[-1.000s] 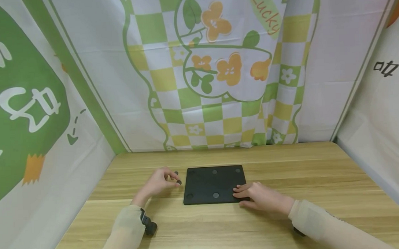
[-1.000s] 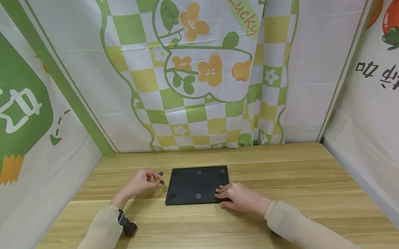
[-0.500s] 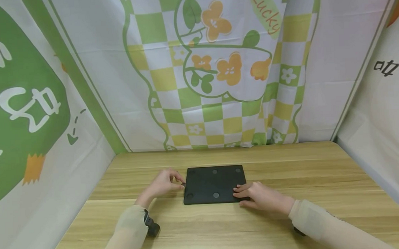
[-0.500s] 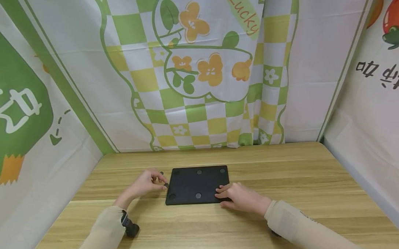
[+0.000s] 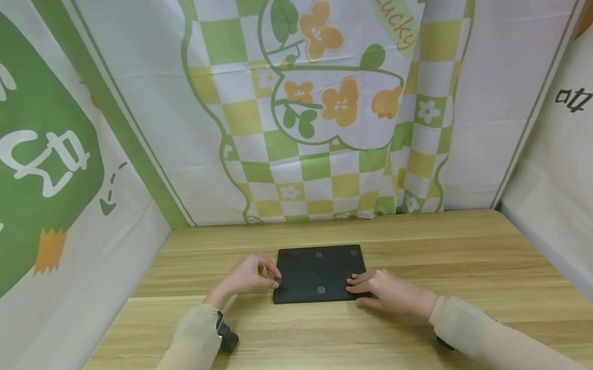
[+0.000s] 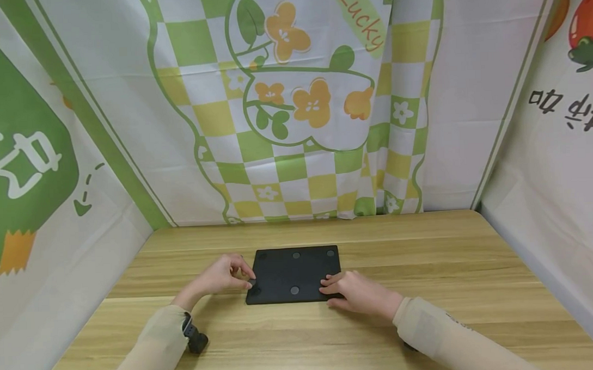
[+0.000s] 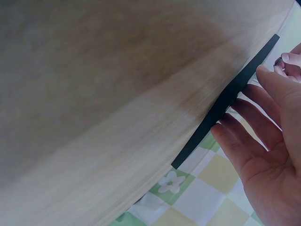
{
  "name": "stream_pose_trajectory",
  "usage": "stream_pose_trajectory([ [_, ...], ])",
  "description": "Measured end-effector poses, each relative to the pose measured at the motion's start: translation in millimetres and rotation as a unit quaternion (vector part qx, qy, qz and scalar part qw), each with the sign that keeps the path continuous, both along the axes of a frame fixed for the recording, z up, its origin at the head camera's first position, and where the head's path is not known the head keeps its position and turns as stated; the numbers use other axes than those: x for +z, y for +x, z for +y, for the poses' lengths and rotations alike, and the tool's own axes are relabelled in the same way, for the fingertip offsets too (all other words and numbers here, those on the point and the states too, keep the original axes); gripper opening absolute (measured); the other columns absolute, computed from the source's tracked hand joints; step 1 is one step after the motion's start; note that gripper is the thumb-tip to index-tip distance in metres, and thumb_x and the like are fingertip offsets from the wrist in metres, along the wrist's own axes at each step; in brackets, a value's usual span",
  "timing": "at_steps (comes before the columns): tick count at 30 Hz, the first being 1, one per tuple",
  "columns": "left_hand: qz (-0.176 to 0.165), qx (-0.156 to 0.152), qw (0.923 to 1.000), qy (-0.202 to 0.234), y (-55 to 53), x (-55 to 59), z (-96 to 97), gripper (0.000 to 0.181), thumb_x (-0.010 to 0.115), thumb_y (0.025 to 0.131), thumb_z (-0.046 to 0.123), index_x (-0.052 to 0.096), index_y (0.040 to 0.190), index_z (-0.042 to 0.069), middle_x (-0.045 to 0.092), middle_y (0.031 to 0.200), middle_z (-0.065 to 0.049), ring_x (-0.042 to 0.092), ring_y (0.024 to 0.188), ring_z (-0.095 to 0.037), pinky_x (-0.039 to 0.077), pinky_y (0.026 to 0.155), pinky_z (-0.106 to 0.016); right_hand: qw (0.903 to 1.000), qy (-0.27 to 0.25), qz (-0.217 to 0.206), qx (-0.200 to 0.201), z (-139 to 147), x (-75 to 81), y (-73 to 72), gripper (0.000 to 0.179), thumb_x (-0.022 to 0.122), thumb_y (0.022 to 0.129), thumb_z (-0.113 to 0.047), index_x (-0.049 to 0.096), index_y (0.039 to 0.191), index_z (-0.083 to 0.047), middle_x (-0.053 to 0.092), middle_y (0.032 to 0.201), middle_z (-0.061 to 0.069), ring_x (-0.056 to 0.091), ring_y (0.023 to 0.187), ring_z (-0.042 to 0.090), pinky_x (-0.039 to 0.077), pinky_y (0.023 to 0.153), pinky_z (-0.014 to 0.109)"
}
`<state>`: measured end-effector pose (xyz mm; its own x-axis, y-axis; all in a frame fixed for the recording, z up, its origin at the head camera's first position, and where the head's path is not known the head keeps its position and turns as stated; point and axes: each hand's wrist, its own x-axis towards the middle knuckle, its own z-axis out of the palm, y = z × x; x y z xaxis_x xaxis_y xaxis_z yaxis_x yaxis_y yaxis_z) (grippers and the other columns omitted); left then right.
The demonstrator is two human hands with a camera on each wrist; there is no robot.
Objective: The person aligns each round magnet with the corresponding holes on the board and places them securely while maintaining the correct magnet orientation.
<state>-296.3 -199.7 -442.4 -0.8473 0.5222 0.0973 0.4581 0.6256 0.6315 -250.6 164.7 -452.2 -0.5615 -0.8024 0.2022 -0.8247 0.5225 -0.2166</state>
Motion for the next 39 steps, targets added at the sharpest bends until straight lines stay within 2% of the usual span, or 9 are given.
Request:
stream_pose_trajectory([
  [3, -0.002, -0.013, 0.9999, 0.002, 0.0, -0.2, 1.1, 0.013, 0.082, 0.072, 0.017, 0.076, 0.084, 0.017, 0.064, 0.087, -0.002, 0.043, 0.068, -0.014, 0.037, 0.059, -0.023, 1.0, 0.0, -0.001, 0.0, 0.2, 0.0, -0.4, 0.035, 0.065, 0.09, -0.026, 0.066, 0.12, -0.008, 0.063, 0.124, 0.012, 0.059, 0.118, 0.025, 0.051, 0.093, 0.04],
  [13, -0.023, -0.028, 0.9991, -0.02, -0.2, -0.5, 1.4, 0.012, 0.081, 0.074, 0.021, 0.074, 0.083, 0.023, 0.061, 0.088, 0.003, 0.044, 0.076, -0.017, 0.037, 0.064, -0.026, 0.9999, -0.006, 0.006, 0.01, 0.3, 0.4, -0.6, 0.036, 0.066, 0.09, -0.025, 0.066, 0.121, -0.008, 0.063, 0.124, 0.012, 0.059, 0.117, 0.026, 0.052, 0.092, 0.04],
  [22, -0.044, -0.042, 0.9978, -0.026, 1.0, 1.5, 5.4, 0.012, 0.081, 0.074, 0.019, 0.074, 0.083, 0.021, 0.06, 0.088, 0.003, 0.049, 0.082, -0.019, 0.04, 0.068, -0.027, 1.0, 0.001, -0.005, 0.002, 0.2, 0.3, -0.6, 0.036, 0.065, 0.09, -0.026, 0.066, 0.122, -0.01, 0.062, 0.125, 0.01, 0.059, 0.119, 0.024, 0.051, 0.093, 0.039],
  [28, -0.043, -0.054, 0.9971, -0.031, 0.7, 1.9, 7.2, 0.012, 0.081, 0.073, 0.017, 0.074, 0.084, 0.019, 0.062, 0.087, 0.004, 0.051, 0.082, -0.018, 0.042, 0.069, -0.026, 1.0, 0.002, -0.006, 0.002, -0.1, 1.1, 0.0, 0.035, 0.065, 0.09, -0.026, 0.066, 0.122, -0.009, 0.062, 0.125, 0.011, 0.058, 0.119, 0.025, 0.051, 0.093, 0.04],
  [39, -0.063, -0.065, 0.9955, -0.03, 0.9, 1.7, 9.2, 0.012, 0.08, 0.075, 0.016, 0.073, 0.084, 0.02, 0.061, 0.089, 0.003, 0.053, 0.082, -0.019, 0.044, 0.069, -0.028, 1.0, -0.001, 0.001, 0.006, -0.1, -0.2, -1.0, 0.035, 0.065, 0.09, -0.025, 0.066, 0.121, -0.009, 0.063, 0.124, 0.011, 0.059, 0.117, 0.025, 0.051, 0.093, 0.04],
])
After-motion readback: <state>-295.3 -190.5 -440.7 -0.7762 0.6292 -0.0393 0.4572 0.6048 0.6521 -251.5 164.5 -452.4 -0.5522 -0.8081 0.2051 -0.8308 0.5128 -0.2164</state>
